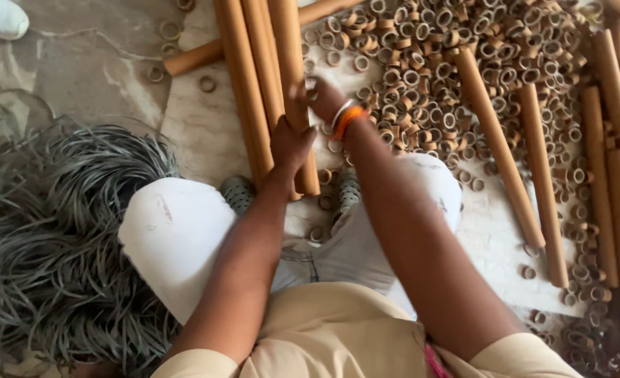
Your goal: The person gathers bamboo poles from the floor, aligns them into a bundle, and secures the bundle with wire. The person repeats this process to create multiple bundles.
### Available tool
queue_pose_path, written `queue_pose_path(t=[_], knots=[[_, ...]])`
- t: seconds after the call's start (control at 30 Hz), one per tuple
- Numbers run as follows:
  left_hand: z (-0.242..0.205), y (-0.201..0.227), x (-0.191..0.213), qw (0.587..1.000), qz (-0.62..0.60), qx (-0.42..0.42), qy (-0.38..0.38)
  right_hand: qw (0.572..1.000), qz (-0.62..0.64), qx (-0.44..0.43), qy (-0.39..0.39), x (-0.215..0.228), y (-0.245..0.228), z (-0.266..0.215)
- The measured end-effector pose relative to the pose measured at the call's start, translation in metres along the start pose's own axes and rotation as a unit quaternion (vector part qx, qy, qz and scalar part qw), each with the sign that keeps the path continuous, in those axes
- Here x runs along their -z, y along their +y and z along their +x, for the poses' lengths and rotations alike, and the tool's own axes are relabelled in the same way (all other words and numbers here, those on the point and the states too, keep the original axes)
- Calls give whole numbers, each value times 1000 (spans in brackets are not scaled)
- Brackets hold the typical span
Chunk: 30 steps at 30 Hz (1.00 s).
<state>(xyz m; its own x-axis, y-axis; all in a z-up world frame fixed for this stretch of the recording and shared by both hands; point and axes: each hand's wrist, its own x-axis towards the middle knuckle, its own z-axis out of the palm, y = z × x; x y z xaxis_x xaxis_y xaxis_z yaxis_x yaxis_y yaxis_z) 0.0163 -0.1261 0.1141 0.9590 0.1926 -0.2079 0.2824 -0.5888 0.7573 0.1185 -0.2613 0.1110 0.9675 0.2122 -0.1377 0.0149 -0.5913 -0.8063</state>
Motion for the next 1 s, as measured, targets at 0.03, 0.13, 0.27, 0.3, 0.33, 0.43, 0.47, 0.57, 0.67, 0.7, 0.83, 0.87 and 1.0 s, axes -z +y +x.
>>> queue_pose_path(t=[0.03, 0.13, 0.27, 0.3, 0.33, 0.43, 0.47, 0.57, 0.67, 0.7, 0.83, 0.87, 1.0], knots=[[-3, -8, -5, 999, 24, 31, -3, 997, 48, -50, 20, -26, 12, -13], [-14, -37, -16, 998, 46, 39, -1, 991, 2, -136, -20, -76, 38, -28], [-9, -77, -28, 990, -24, -133, -51, 887, -404, 22, -220, -84, 61, -16], [-5, -88, -31, 989, 18, -123, -80, 759, -568, 121, -295, -86, 65, -14], [4, -97, -34, 986, 60, -116, -106, 760, -566, 119, -296, -87, 68, -8], [26, -126, -39, 992, 112, -18, -51, 829, -490, 29, -266, -103, 85, -4], [31, -135, -40, 991, 129, 13, -27, 880, -414, -57, -227, -109, 93, -4], [42, -156, -43, 981, 162, 102, -4, 895, -389, -91, -195, -132, 120, 1], [29, -169, -43, 971, 166, 156, -68, 943, -224, -225, -95, -155, 142, -7], [25, -170, -43, 969, 171, 158, -80, 945, -124, -301, -35, -160, 145, -8], [30, -161, -45, 966, 118, 194, -123, 945, -164, -275, -69, -164, 149, 5], [31, -161, -45, 970, 122, 181, -110, 940, -158, -291, -81, -165, 149, 5], [23, -158, -41, 978, 135, 142, -74, 931, -161, -312, -102, -169, 146, -1]])
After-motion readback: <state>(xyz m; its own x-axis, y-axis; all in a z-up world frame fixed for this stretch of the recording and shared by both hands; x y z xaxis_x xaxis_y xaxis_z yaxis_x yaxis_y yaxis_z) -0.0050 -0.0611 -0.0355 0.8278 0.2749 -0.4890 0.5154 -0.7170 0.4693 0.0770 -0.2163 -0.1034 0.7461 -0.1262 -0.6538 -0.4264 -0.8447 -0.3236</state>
